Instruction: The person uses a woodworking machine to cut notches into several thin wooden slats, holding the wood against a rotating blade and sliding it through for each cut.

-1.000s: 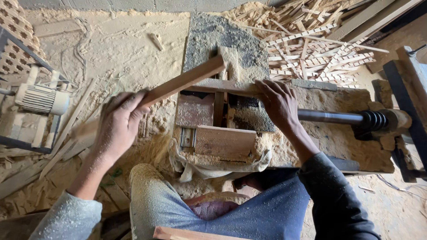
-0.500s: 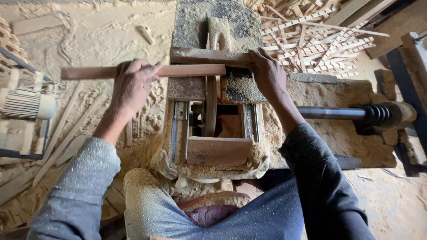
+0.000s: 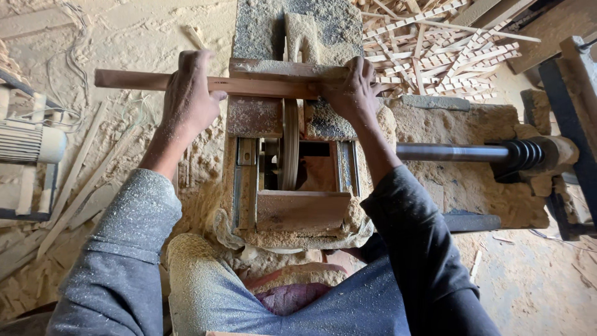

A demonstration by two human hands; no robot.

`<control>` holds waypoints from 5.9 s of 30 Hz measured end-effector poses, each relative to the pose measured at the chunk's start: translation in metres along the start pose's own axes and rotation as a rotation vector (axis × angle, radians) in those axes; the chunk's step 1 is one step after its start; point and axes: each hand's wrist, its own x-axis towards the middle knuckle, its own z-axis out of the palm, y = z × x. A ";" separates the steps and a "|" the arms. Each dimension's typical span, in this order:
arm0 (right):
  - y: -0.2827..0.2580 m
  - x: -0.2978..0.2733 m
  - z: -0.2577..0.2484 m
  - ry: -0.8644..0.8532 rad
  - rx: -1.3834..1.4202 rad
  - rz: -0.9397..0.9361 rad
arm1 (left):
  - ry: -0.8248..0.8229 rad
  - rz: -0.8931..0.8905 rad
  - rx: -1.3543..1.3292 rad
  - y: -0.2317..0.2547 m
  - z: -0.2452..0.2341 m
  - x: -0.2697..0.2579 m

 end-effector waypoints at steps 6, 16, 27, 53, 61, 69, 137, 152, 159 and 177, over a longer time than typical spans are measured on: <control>-0.008 -0.005 0.000 0.042 0.050 0.014 | -0.259 0.028 0.103 0.028 0.013 0.027; -0.014 -0.030 -0.011 -0.011 -0.021 0.054 | -0.163 -0.004 0.059 0.018 0.041 0.026; -0.013 -0.075 -0.021 -0.027 0.145 0.096 | -0.185 -0.080 0.020 0.003 0.059 0.001; -0.014 -0.028 -0.022 -0.062 0.241 0.108 | 0.189 0.095 0.240 -0.096 0.015 -0.023; 0.052 -0.002 -0.013 -0.031 0.329 0.033 | 0.142 -0.060 0.122 -0.032 0.031 -0.008; 0.020 -0.009 -0.028 -0.048 0.215 0.110 | -0.090 -0.191 0.077 0.015 0.016 0.016; 0.058 -0.004 -0.047 -0.018 0.220 0.080 | -0.086 0.057 0.136 0.028 0.061 0.051; 0.056 -0.063 -0.058 -0.066 0.149 0.094 | -0.035 -0.052 0.093 0.044 0.066 0.006; 0.069 -0.074 -0.053 -0.040 0.104 0.018 | -0.009 -0.041 0.122 0.057 0.056 -0.017; 0.066 -0.037 -0.048 -0.072 0.165 0.053 | 0.052 0.108 0.250 0.034 0.076 0.013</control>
